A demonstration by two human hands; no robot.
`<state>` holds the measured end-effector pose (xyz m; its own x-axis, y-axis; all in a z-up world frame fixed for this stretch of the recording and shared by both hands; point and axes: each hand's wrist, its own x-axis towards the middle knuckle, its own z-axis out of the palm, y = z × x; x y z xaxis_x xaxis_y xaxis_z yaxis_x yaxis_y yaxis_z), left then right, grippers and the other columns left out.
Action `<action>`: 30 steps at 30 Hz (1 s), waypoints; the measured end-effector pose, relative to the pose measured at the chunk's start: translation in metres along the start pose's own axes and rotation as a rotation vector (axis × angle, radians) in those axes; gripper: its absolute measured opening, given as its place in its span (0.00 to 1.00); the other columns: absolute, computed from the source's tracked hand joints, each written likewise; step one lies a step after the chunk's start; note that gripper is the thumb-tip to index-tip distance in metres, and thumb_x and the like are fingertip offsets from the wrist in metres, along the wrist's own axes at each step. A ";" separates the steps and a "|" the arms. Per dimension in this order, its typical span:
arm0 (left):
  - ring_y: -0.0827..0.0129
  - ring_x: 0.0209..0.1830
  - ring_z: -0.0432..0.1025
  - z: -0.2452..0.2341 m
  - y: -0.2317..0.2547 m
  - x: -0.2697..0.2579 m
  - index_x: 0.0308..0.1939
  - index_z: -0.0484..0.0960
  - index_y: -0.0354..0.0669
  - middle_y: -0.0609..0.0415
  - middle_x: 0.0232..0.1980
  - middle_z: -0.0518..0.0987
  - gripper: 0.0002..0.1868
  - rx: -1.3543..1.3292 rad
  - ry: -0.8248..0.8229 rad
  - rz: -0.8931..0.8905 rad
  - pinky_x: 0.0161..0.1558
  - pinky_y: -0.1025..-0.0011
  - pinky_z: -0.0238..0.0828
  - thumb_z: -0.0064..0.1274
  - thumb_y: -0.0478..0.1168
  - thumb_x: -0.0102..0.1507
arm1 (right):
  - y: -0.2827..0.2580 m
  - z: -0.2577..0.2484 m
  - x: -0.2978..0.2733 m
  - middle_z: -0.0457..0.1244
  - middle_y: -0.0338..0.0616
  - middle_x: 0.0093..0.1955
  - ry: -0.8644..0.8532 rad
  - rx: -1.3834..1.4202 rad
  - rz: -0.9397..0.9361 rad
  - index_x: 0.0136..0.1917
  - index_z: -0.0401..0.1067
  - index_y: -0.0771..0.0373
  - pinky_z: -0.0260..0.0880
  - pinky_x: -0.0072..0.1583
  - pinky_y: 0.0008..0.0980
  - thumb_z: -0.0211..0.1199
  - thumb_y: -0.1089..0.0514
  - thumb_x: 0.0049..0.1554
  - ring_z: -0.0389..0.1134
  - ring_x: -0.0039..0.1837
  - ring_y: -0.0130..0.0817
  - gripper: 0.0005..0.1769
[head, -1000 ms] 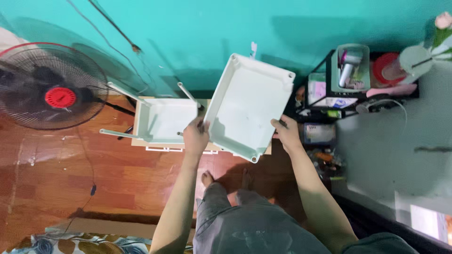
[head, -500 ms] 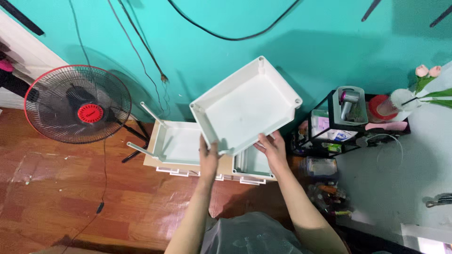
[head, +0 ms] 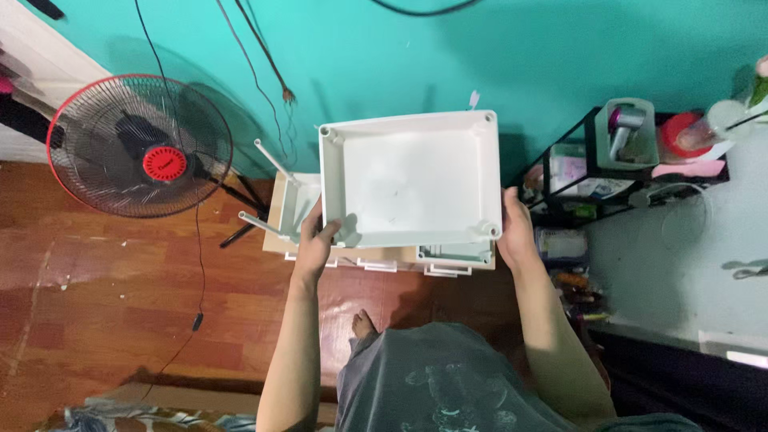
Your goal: The person assembles a white plastic storage unit by inserting vertical support poles into the corners of the base and then placing a drawer tray on top. The person repeats this process to stack a second drawer unit on top of the first.
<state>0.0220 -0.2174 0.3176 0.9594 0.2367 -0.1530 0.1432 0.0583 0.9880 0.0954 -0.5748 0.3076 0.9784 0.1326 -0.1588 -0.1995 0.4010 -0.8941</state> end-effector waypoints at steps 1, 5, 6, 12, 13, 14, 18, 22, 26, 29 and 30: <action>0.62 0.45 0.65 -0.001 0.001 -0.002 0.75 0.65 0.38 0.35 0.58 0.77 0.36 -0.001 0.009 -0.075 0.47 0.65 0.57 0.46 0.30 0.60 | 0.003 0.001 -0.002 0.64 0.47 0.61 0.043 0.017 0.059 0.64 0.66 0.69 0.65 0.62 0.34 0.44 0.43 0.66 0.65 0.62 0.35 0.28; 0.66 0.67 0.64 -0.002 0.004 -0.004 0.67 0.67 0.31 0.45 0.69 0.69 0.26 -0.189 -0.051 0.042 0.66 0.72 0.57 0.47 0.38 0.65 | 0.011 0.003 -0.013 0.65 0.48 0.61 0.094 0.021 0.123 0.63 0.65 0.71 0.64 0.63 0.34 0.47 0.44 0.65 0.65 0.63 0.35 0.27; 0.65 0.67 0.64 -0.002 0.003 -0.002 0.66 0.68 0.29 0.44 0.70 0.68 0.25 -0.263 -0.061 0.043 0.67 0.71 0.57 0.45 0.39 0.67 | 0.014 0.002 -0.014 0.64 0.48 0.61 0.100 0.017 0.129 0.63 0.65 0.70 0.64 0.63 0.35 0.47 0.44 0.64 0.65 0.63 0.36 0.27; 0.65 0.70 0.61 -0.003 -0.012 0.004 0.64 0.68 0.25 0.44 0.73 0.65 0.23 -0.352 -0.111 0.083 0.69 0.71 0.54 0.43 0.38 0.68 | 0.033 -0.007 -0.011 0.63 0.48 0.62 0.093 0.072 0.102 0.63 0.65 0.70 0.61 0.66 0.37 0.47 0.48 0.65 0.63 0.65 0.36 0.24; 0.65 0.71 0.61 -0.003 -0.014 0.004 0.64 0.68 0.24 0.44 0.73 0.64 0.23 -0.356 -0.115 0.094 0.70 0.71 0.53 0.43 0.37 0.68 | 0.035 -0.008 -0.010 0.63 0.47 0.62 0.101 0.077 0.103 0.63 0.65 0.69 0.61 0.66 0.37 0.46 0.48 0.65 0.63 0.65 0.36 0.24; 0.65 0.70 0.61 -0.004 -0.016 0.005 0.64 0.68 0.24 0.43 0.72 0.65 0.23 -0.359 -0.108 0.083 0.70 0.70 0.53 0.43 0.38 0.68 | 0.037 -0.010 -0.008 0.63 0.47 0.62 0.108 0.082 0.104 0.63 0.65 0.69 0.61 0.66 0.37 0.46 0.48 0.65 0.63 0.65 0.36 0.24; 0.65 0.70 0.61 -0.004 -0.019 0.005 0.65 0.68 0.25 0.43 0.72 0.65 0.24 -0.365 -0.099 0.065 0.70 0.70 0.53 0.44 0.38 0.68 | 0.042 -0.013 -0.006 0.63 0.47 0.62 0.097 0.084 0.104 0.63 0.65 0.69 0.61 0.66 0.36 0.46 0.49 0.65 0.63 0.65 0.36 0.23; 0.66 0.71 0.61 -0.006 -0.021 0.006 0.65 0.68 0.25 0.44 0.72 0.65 0.24 -0.373 -0.088 0.060 0.70 0.70 0.53 0.44 0.40 0.68 | 0.040 -0.009 -0.007 0.63 0.48 0.62 0.090 0.092 0.094 0.63 0.65 0.69 0.61 0.66 0.36 0.46 0.49 0.65 0.63 0.65 0.35 0.22; 0.67 0.67 0.64 -0.007 -0.025 0.008 0.65 0.69 0.27 0.45 0.71 0.67 0.25 -0.383 -0.061 0.033 0.67 0.71 0.58 0.45 0.42 0.68 | 0.035 -0.001 -0.007 0.63 0.48 0.63 0.084 0.080 0.086 0.62 0.65 0.70 0.61 0.66 0.36 0.47 0.49 0.65 0.64 0.65 0.35 0.23; 0.71 0.59 0.68 -0.009 -0.027 0.009 0.65 0.70 0.31 0.48 0.65 0.72 0.25 -0.350 -0.013 -0.028 0.59 0.74 0.63 0.45 0.44 0.68 | 0.031 0.004 -0.008 0.63 0.50 0.61 0.089 0.019 0.117 0.63 0.65 0.70 0.63 0.64 0.37 0.48 0.47 0.65 0.64 0.63 0.36 0.25; 0.72 0.56 0.68 -0.010 -0.027 0.009 0.66 0.70 0.32 0.49 0.61 0.75 0.26 -0.356 -0.006 -0.035 0.55 0.75 0.63 0.45 0.45 0.68 | 0.030 0.007 -0.008 0.64 0.50 0.61 0.076 0.019 0.107 0.63 0.65 0.70 0.63 0.64 0.36 0.49 0.47 0.64 0.65 0.63 0.36 0.25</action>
<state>0.0249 -0.2069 0.2896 0.9570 0.2231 -0.1851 0.0832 0.4004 0.9126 0.0815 -0.5577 0.2850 0.9527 0.1063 -0.2846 -0.3029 0.4055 -0.8625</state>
